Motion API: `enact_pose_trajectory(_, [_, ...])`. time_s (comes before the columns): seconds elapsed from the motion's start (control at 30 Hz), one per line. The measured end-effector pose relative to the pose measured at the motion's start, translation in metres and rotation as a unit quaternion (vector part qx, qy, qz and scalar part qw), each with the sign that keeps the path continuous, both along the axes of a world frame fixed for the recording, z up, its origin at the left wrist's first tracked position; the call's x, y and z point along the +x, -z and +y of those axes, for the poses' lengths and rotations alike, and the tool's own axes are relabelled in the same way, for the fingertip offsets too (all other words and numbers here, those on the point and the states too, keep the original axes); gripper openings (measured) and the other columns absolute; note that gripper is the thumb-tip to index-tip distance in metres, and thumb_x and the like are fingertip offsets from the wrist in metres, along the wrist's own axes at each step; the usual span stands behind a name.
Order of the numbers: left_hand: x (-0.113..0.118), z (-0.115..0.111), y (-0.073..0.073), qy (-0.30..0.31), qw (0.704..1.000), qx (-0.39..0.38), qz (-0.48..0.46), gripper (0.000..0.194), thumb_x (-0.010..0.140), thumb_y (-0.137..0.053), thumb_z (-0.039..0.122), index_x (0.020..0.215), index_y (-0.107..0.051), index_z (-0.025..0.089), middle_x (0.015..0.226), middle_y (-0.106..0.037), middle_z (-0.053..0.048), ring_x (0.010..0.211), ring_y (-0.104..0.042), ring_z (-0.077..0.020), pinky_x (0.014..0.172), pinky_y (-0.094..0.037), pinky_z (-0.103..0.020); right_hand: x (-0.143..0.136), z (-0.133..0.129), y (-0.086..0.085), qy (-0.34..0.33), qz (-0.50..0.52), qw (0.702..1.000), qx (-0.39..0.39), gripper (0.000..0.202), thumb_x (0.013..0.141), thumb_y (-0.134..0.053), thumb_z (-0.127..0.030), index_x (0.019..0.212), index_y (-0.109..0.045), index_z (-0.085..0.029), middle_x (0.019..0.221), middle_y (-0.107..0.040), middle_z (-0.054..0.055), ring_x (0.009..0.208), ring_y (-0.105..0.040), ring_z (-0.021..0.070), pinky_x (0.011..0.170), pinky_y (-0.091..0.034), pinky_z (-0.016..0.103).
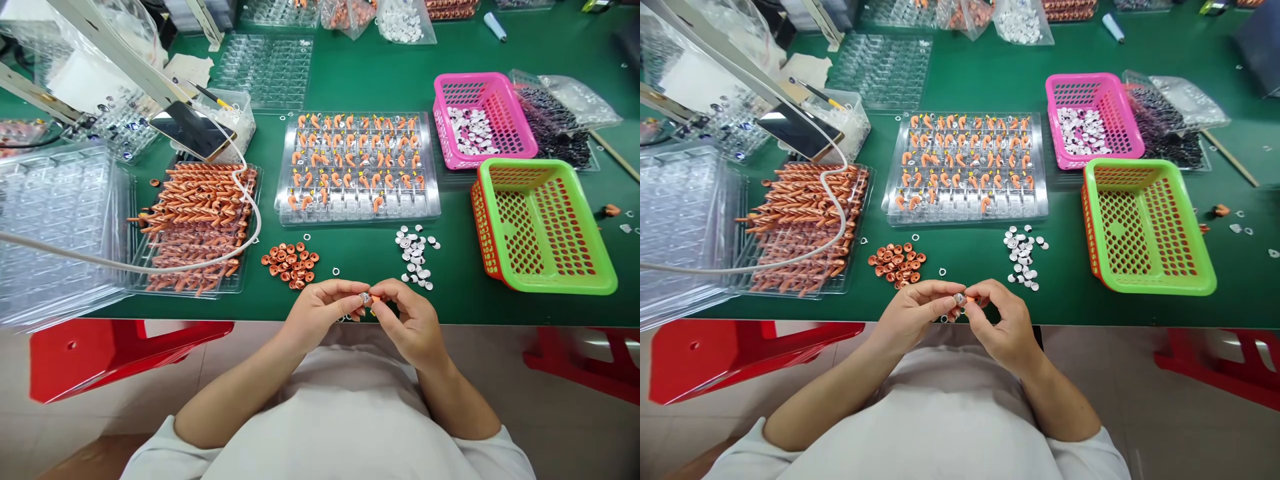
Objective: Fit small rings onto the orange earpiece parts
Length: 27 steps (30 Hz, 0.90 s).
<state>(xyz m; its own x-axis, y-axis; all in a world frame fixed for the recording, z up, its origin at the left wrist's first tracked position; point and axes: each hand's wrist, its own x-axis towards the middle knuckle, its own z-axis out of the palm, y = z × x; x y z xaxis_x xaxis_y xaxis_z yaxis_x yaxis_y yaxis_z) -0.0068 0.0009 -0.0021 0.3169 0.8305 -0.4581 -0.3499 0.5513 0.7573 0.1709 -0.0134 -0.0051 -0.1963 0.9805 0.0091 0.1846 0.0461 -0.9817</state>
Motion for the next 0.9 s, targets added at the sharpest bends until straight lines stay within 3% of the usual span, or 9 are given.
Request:
enact_pose_trajectory(0.2, [0.001, -0.002, 0.0, 0.006, 1.0, 0.014, 0.024, 0.018, 0.077, -0.078, 0.024, 0.094, -0.079, 0.019, 0.087, -0.079, -0.005, 0.069, -0.069, -0.0123, 0.065, -0.058, -0.022, 0.001, -0.001, 0.001, 0.015, -0.018, 1.0, -0.004, 0.011, 0.093, -0.055, -0.023, 0.096, -0.066, -0.023, 0.089, -0.068, 0.002, 0.077, -0.063, 0.0145, 0.069, -0.051, 0.027])
enact_pose_trajectory(0.37, [0.001, -0.006, -0.005, 0.02, 0.997, 0.043, 0.057, 0.016, 0.078, -0.077, 0.022, 0.094, -0.079, 0.021, 0.092, -0.079, -0.003, 0.08, -0.072, -0.0148, 0.068, -0.059, -0.021, 0.0, -0.001, 0.001, 0.022, -0.04, 0.999, 0.013, 0.013, 0.092, -0.054, -0.018, 0.094, -0.067, -0.023, 0.086, -0.068, 0.0, 0.074, -0.063, 0.0131, 0.066, -0.05, 0.026])
enact_pose_trajectory(0.6, [0.002, -0.012, -0.002, 0.007, 0.99, 0.092, 0.107, 0.019, 0.074, -0.079, 0.017, 0.093, -0.079, 0.02, 0.094, -0.08, -0.003, 0.086, -0.074, -0.0165, 0.08, -0.06, -0.024, -0.002, -0.001, 0.005, 0.053, -0.055, 0.992, 0.1, 0.024, 0.086, -0.059, -0.008, 0.103, -0.065, -0.024, 0.091, -0.067, 0.002, 0.085, -0.063, 0.016, 0.074, -0.051, 0.03])
enact_pose_trajectory(0.9, [0.005, -0.011, -0.004, -0.021, 0.988, 0.088, 0.123, 0.01, 0.074, -0.078, 0.018, 0.083, -0.075, 0.016, 0.085, -0.078, -0.004, 0.082, -0.072, -0.0165, 0.078, -0.059, -0.026, -0.002, -0.001, 0.006, 0.032, -0.024, 0.993, 0.115, 0.025, 0.083, -0.06, -0.005, 0.099, -0.064, -0.024, 0.095, -0.066, 0.004, 0.095, -0.063, 0.0193, 0.082, -0.053, 0.036])
